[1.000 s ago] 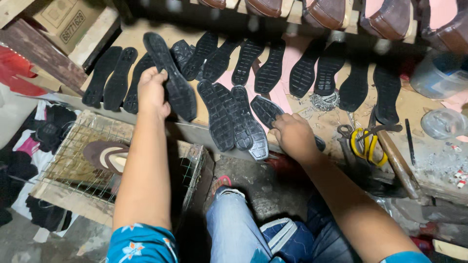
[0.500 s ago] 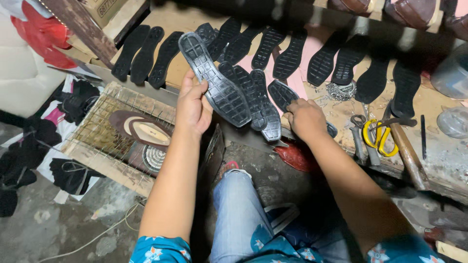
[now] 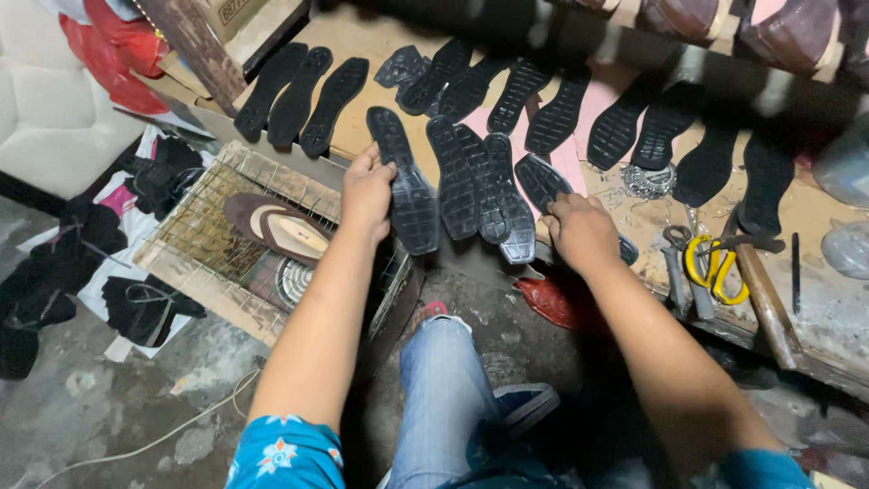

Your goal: The person works at a low bench in a shoe workshop, handling shoe soles and a brown shoe. They use a hammer and a wooden block to tap and shape a sole, then place the sole into a wire crate. They also pick up and inspect a pink insole and a black sole, pressing them together by hand.

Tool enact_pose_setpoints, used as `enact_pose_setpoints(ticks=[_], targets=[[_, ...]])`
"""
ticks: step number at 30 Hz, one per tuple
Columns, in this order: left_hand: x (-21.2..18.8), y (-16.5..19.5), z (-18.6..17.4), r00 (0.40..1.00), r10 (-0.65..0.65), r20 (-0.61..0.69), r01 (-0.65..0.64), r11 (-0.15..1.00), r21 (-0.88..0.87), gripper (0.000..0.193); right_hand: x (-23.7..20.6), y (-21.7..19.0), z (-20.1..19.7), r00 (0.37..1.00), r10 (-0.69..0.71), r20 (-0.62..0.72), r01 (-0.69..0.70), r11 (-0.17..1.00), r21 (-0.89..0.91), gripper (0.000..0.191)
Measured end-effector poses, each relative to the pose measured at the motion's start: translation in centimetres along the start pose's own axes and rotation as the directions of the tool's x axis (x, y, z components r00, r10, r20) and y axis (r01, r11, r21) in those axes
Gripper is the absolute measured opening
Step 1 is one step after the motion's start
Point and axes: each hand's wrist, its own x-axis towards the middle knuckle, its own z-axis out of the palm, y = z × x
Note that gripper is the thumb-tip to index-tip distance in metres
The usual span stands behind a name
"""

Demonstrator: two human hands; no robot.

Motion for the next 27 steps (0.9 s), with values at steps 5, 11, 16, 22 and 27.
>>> enact_pose_setpoints(ticks=[5,11,16,22,27], targets=[[10.6,0.0,-2.2,0.985,0.019,-0.174,0.061,0.895,0.443,0.043,2.6,0.2,0.1,0.999,0.025,-0.042,-0.024,0.999,0.03,0.023],[21.8,-0.2,-2.4,0.932,0.294,-0.211,-0.034,0.651,0.758,0.036,6.7,1.9,1.1,0.997,0.027,-0.077,-0.022,0.997,0.074,0.021],[23.8,-2.3,-1.5,0.918,0.347,-0.191,0.113,0.233,0.966,0.033,8.8,3.6,2.1,0.998,-0.003,-0.067,0.009,0.996,0.091,0.022],[24.6,-6.3,1.5,0.96,0.274,0.063,-0.062,-0.012,0.998,0.032,8.8,3.8,2.8,0.998,0.02,-0.064,-0.014,0.994,0.105,0.023],[24.8,-7.4,3.8,0.986,0.169,-0.008,0.018,-0.059,0.998,0.052,8.5,3.7,2.4,0.997,0.002,-0.079,0.006,0.995,0.097,0.023]])
